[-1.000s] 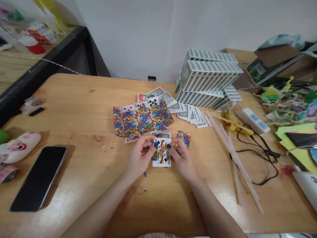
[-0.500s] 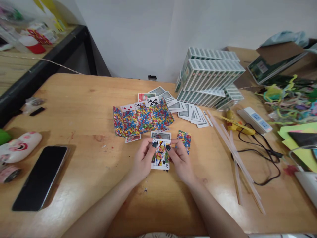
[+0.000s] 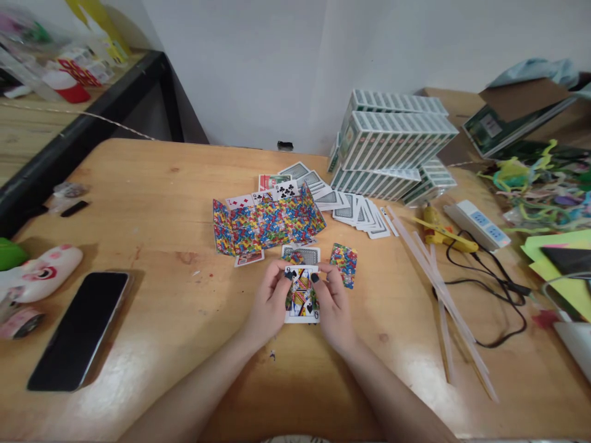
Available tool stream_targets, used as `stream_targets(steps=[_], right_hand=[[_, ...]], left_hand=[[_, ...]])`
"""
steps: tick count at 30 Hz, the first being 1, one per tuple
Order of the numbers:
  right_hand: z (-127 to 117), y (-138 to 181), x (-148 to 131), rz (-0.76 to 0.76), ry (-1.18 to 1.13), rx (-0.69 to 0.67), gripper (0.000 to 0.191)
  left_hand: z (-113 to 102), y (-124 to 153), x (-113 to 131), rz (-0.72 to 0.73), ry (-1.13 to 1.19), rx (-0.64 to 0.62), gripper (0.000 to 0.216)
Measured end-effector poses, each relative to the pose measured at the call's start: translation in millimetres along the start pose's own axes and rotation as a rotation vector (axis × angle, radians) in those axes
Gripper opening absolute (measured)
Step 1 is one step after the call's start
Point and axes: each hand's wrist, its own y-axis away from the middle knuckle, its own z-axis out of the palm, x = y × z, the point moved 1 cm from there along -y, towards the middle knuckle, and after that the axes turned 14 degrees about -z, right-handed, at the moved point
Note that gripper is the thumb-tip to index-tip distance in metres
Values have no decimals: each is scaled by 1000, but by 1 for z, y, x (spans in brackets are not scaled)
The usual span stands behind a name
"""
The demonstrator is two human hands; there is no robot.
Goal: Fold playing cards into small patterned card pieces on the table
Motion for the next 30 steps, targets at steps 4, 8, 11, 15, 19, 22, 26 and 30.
stream_targets(steps=[4, 8, 11, 15, 19, 22, 26, 30], right_hand=[[2, 3, 1, 29, -6, 35, 19], [3, 4, 1, 25, -6, 34, 17], [2, 3, 1, 36, -4, 27, 17], [2, 2, 0, 30, 7, 13, 17], [1, 1, -1, 33, 8, 14, 16], [-1, -1, -2, 9, 26, -2, 12], [-3, -3, -3, -36, 72, -13, 10], [-5, -5, -1, -47, 104, -7, 12]], left_hand=[[-1, 0, 2, -6, -22, 25, 10], [-1, -2, 1, -16, -23, 18, 12], [-2, -4, -2, 15, -30, 4, 11], [-3, -5, -5, 53, -38, -5, 11], [-3, -4, -8, 57, -45, -2, 10], [-2, -3, -7, 74, -41, 4, 10], [-1, -2, -6, 84, -45, 8, 10], [-1, 0, -5, 82, -56, 3, 10]])
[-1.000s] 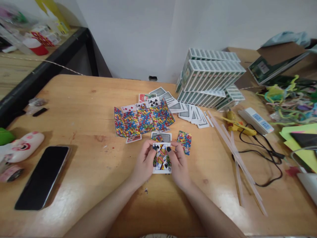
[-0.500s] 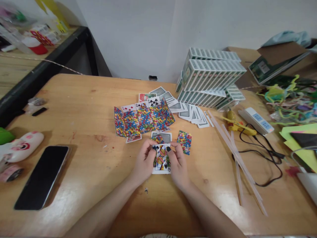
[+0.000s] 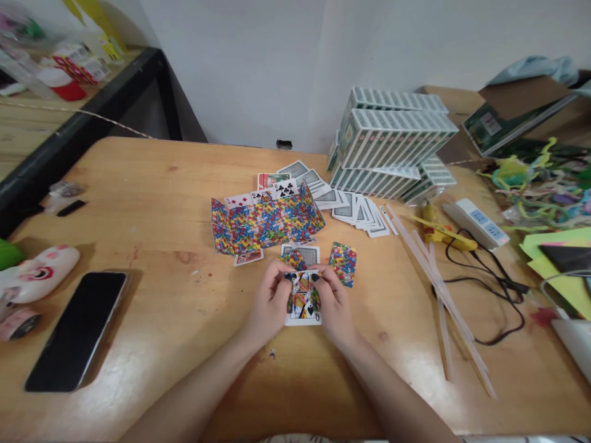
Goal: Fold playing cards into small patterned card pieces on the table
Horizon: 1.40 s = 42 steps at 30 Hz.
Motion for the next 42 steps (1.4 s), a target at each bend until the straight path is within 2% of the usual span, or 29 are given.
stream_targets(steps=[8, 23, 33, 35, 39, 42], right_hand=[[-2, 0, 0, -51, 26, 32, 12], [-3, 2, 8, 18, -111, 69, 11], [1, 0, 4, 177, -327, 86, 2], [1, -1, 1, 218, -401, 53, 3], [-1, -3, -1, 324, -569, -134, 19], [-2, -4, 0, 426, -540, -203, 22]], left_hand=[[2, 1, 0, 15, 0, 5, 11], [2, 1, 2, 6, 25, 40, 12], [-1, 0, 4, 28, 37, 26, 14], [-3, -1, 5, 28, 36, 28, 13], [-8, -4, 5, 57, 24, 30, 13], [-10, -5, 3, 87, -2, 10, 13]])
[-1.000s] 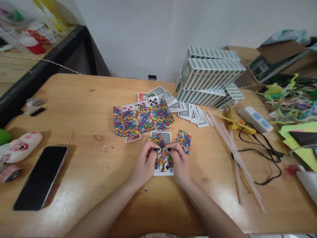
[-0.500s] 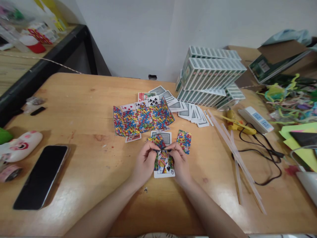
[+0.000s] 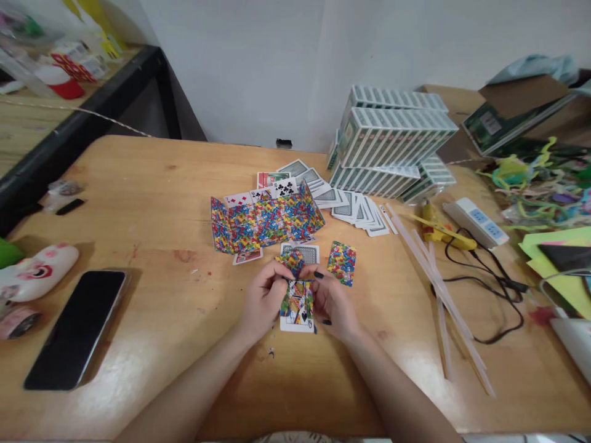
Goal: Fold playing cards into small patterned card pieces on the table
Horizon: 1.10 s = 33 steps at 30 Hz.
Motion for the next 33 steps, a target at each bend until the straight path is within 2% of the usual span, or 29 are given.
stream_targets(steps=[4, 7, 13, 15, 17, 22, 27, 29, 33], right_hand=[[0, -1, 2, 174, 105, 24, 32], [-2, 0, 2, 237, 80, 5, 33], [-13, 1, 4, 299, -60, -191, 35], [-15, 0, 3, 273, -70, -203, 33], [-16, -2, 0, 221, -50, -160, 33], [-17, -7, -6, 37, 83, -110, 34], [-17, -7, -5, -23, 208, -204, 35], [-16, -6, -3, -69, 299, -229, 35], [-12, -5, -1, -244, 588, -150, 37]], left_hand=[[-1, 2, -2, 32, -16, -65, 13], [-1, 3, -1, 53, -23, -91, 13], [-3, 4, 4, 23, -27, -132, 10], [-3, 2, 5, 8, -31, -138, 10], [-3, -1, 6, -13, -51, -145, 11], [-6, -12, 3, -113, -121, -110, 17], [-14, -18, 4, -117, -214, -124, 15], [-14, -18, 4, -122, -240, -151, 18], [-7, -13, 2, -98, -221, -142, 23]])
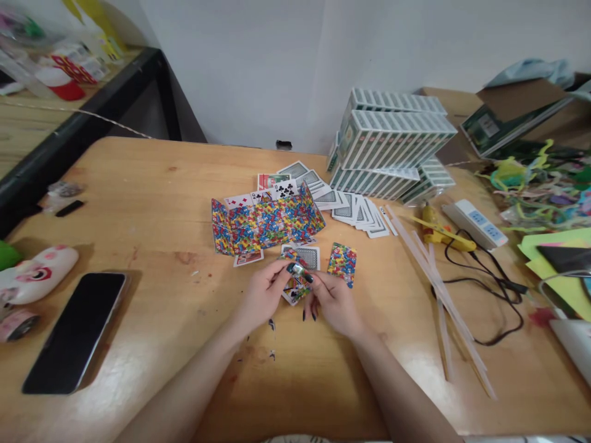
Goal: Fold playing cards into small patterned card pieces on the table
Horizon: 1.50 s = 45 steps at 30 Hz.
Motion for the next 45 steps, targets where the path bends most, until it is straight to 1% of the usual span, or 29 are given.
stream_targets(steps=[2, 4, 6, 10, 17, 19, 23, 26, 28, 30, 32, 35, 40, 43, 45], right_hand=[[2, 2, 1, -36, 93, 23, 39], [4, 3, 1, -61, 142, 21, 41], [6, 5, 2, -90, 191, 10, 41], [7, 6, 2, -125, 255, -7, 37], [7, 7, 2, -151, 244, 5, 35], [7, 8, 1, -187, 285, 0, 33], [4, 9, 0, -303, 437, -26, 28], [2, 9, 1, -338, 468, -29, 27], [2, 10, 3, -299, 415, -26, 30], [3, 9, 4, -209, 312, -33, 35], [5, 8, 5, -112, 202, -40, 39], [8, 6, 3, -34, 92, -34, 39], [13, 1, -1, 43, -110, -28, 39], [15, 1, 1, 44, -122, 4, 37], [18, 1, 4, 37, -114, 38, 34]], left_hand=[[5, 3, 0, 14, 64, 33, 26], [9, 5, 1, 31, 105, 20, 28], [11, 5, 0, 39, 103, 21, 26], [12, 4, -5, 17, 91, 80, 22], [11, 5, -1, 51, 163, 21, 23], [10, 6, 1, 42, 175, 26, 23], [10, 5, 2, 32, 195, 14, 22], [10, 4, 2, 25, 222, -4, 22], [10, 4, 1, 21, 220, 7, 22], [11, 4, 0, 35, 175, 43, 22], [12, 5, -1, 73, 86, 88, 22], [14, 7, -3, 143, -65, 135, 24], [18, 9, -6, 203, -245, 214, 26], [20, 8, -8, 238, -333, 261, 23], [20, 8, -8, 263, -365, 265, 22]])
